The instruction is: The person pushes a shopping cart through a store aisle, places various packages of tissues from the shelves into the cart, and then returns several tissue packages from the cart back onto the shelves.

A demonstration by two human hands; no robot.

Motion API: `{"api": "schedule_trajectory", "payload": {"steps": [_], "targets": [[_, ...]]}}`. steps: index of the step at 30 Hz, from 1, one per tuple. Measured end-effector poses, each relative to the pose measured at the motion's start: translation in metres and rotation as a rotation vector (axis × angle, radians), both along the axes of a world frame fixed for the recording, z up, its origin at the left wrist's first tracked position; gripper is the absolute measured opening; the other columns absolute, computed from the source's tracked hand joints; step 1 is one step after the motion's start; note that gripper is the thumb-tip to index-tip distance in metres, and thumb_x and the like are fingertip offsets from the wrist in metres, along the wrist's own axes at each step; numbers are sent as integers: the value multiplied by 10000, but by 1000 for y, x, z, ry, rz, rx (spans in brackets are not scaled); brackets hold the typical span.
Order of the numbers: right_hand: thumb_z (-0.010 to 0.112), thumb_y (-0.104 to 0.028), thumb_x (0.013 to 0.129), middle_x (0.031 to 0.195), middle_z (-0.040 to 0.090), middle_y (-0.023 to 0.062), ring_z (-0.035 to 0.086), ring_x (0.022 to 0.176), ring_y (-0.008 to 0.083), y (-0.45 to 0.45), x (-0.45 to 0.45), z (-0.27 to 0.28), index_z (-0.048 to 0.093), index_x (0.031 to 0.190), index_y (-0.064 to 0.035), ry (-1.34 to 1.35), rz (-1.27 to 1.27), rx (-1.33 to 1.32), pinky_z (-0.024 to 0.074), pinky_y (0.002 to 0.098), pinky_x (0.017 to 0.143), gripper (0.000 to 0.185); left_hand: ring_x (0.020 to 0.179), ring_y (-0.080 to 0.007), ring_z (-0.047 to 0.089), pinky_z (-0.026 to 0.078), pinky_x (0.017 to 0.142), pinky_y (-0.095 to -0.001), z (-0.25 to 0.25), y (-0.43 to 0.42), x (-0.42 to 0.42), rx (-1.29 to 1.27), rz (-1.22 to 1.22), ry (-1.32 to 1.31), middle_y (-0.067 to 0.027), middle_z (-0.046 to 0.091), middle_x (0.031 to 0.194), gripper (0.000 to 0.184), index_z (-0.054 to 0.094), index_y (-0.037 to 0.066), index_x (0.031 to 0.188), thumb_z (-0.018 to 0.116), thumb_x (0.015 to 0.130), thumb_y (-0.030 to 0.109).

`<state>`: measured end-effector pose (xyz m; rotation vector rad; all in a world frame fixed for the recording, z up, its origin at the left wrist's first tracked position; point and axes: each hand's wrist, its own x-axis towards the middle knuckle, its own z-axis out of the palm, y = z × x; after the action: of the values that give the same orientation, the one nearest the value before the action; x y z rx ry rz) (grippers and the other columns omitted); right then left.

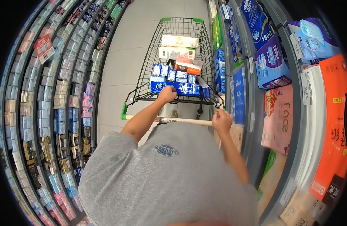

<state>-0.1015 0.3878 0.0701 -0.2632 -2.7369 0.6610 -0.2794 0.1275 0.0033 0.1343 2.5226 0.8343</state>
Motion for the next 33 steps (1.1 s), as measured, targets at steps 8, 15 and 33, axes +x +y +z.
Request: {"api": "schedule_trajectory", "payload": {"steps": [8,15,33], "targets": [[613,-123,750,672,622,90,600,687,285,-4,-8,10,642,798,-90,-49,-75,31,432,394,669,64,878,-331,657,510,826,-410,-14,4,-8,50,-53,0,-180,680,918,249,707,86,930,594,746,209],[623,-141,748,676,636,119,615,686,302,-18,-23,11,646,791,-88,-130,-241,117,426,420,665,72,904,-301,655,502,854,-376,-3,14,-50,156,-149,98,-168,680,962,259,698,61,971,606,738,127],[622,-117,733,591,581,51,582,635,265,-33,-47,1,631,750,-110,-45,-419,144,409,405,638,20,860,-318,645,478,798,-427,-44,75,-165,2,-496,333,-152,679,874,161,687,109,851,590,725,134]]}}
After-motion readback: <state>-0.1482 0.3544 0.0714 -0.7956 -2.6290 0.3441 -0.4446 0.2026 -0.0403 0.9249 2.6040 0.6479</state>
